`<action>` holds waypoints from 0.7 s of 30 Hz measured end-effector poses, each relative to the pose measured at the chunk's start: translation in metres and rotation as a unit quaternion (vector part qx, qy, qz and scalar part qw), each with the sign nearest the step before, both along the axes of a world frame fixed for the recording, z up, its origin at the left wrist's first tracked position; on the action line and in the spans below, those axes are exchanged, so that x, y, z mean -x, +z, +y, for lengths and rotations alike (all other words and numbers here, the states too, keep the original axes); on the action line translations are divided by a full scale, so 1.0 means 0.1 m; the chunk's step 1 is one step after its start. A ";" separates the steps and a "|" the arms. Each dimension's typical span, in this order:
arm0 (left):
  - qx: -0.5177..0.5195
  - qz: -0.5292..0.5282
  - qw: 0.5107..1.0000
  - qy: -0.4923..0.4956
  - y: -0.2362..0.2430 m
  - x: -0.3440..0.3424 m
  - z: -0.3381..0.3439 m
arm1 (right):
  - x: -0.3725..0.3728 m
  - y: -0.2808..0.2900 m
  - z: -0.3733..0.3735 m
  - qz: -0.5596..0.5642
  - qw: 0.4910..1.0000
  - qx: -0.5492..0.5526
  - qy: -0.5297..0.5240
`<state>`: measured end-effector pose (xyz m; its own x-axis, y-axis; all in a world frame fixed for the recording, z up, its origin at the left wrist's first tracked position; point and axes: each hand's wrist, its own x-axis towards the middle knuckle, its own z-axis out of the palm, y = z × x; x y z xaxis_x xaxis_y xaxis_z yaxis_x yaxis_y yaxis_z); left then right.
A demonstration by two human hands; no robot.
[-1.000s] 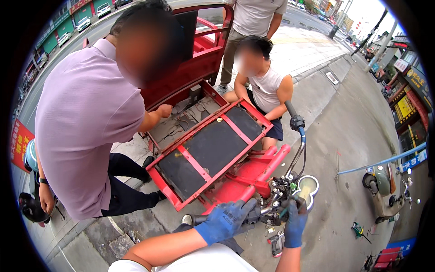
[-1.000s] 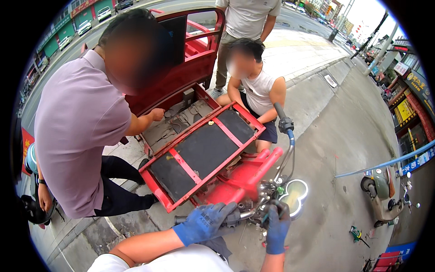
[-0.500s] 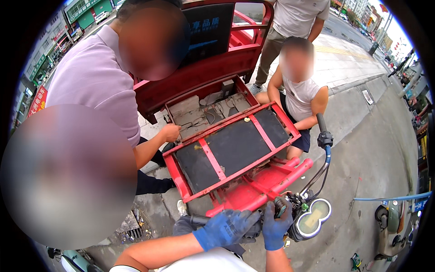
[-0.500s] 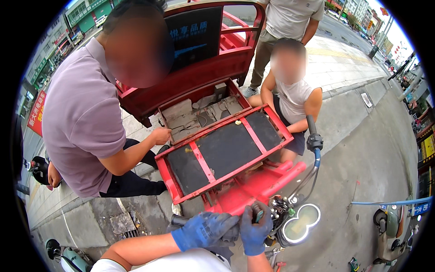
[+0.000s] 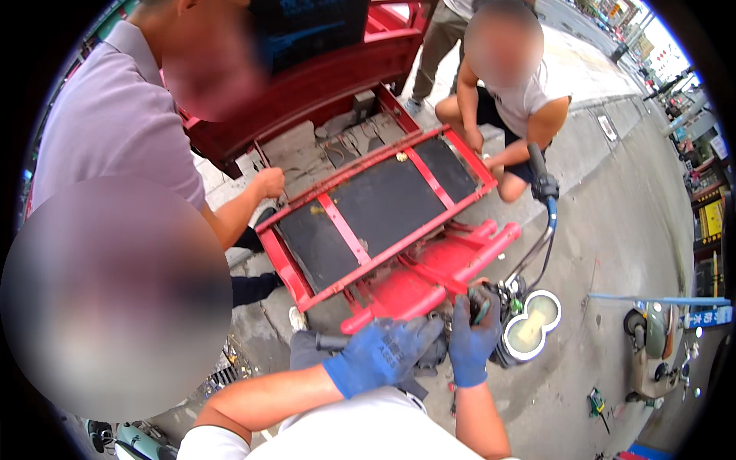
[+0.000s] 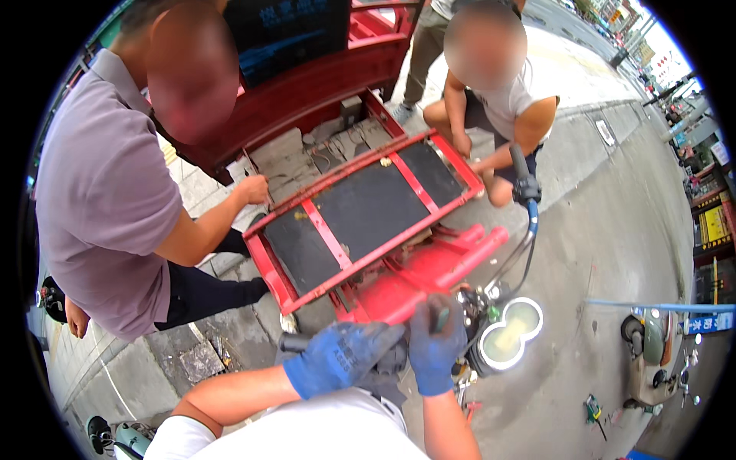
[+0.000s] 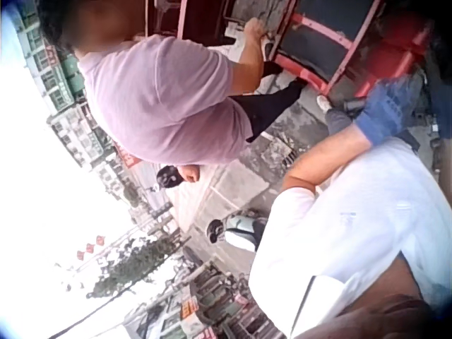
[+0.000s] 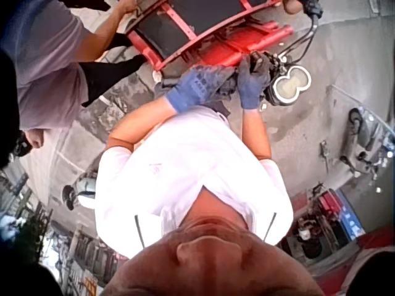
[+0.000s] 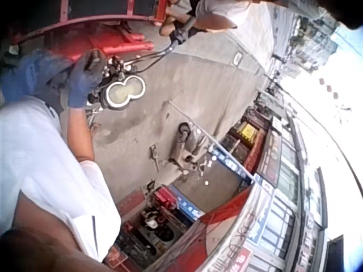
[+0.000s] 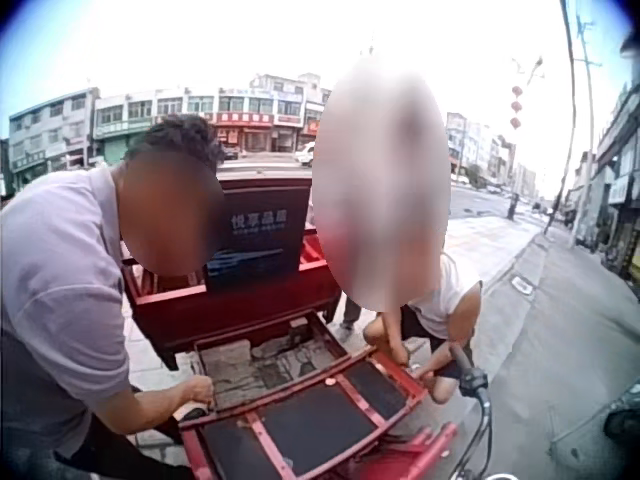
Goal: The person works on a red three-wheeled electric vehicle, using a screwdriver to adjust components near the handlebars and battery compartment. They also handle a white plastic bag and a piece of cardboard, placing the cardboard over the battery area.
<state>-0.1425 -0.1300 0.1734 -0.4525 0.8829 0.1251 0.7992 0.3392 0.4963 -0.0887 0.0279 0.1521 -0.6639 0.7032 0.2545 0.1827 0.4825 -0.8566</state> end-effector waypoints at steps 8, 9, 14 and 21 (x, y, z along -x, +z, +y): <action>-0.050 -0.118 0.992 -0.004 0.27 0.14 -0.24 | 0.01 -0.01 0.01 0.009 1.000 -0.011 -0.018; -0.044 -0.104 0.994 -0.006 0.28 0.24 -0.33 | 0.00 -0.04 0.04 0.019 1.000 0.003 -0.022; -0.008 -0.090 0.996 -0.014 0.20 0.32 -0.58 | -0.01 -0.01 0.03 0.049 0.997 0.057 -0.015; 0.026 -0.134 0.991 0.000 0.11 0.18 -0.40 | -0.02 -0.06 0.01 0.052 0.998 0.043 -0.011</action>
<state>-0.1601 -0.1696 0.1843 -0.4639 0.8847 -0.0456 0.6410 0.3707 0.6721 -0.0865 0.0287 0.1458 -0.6209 0.7402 0.2582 0.1015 0.4025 -0.9098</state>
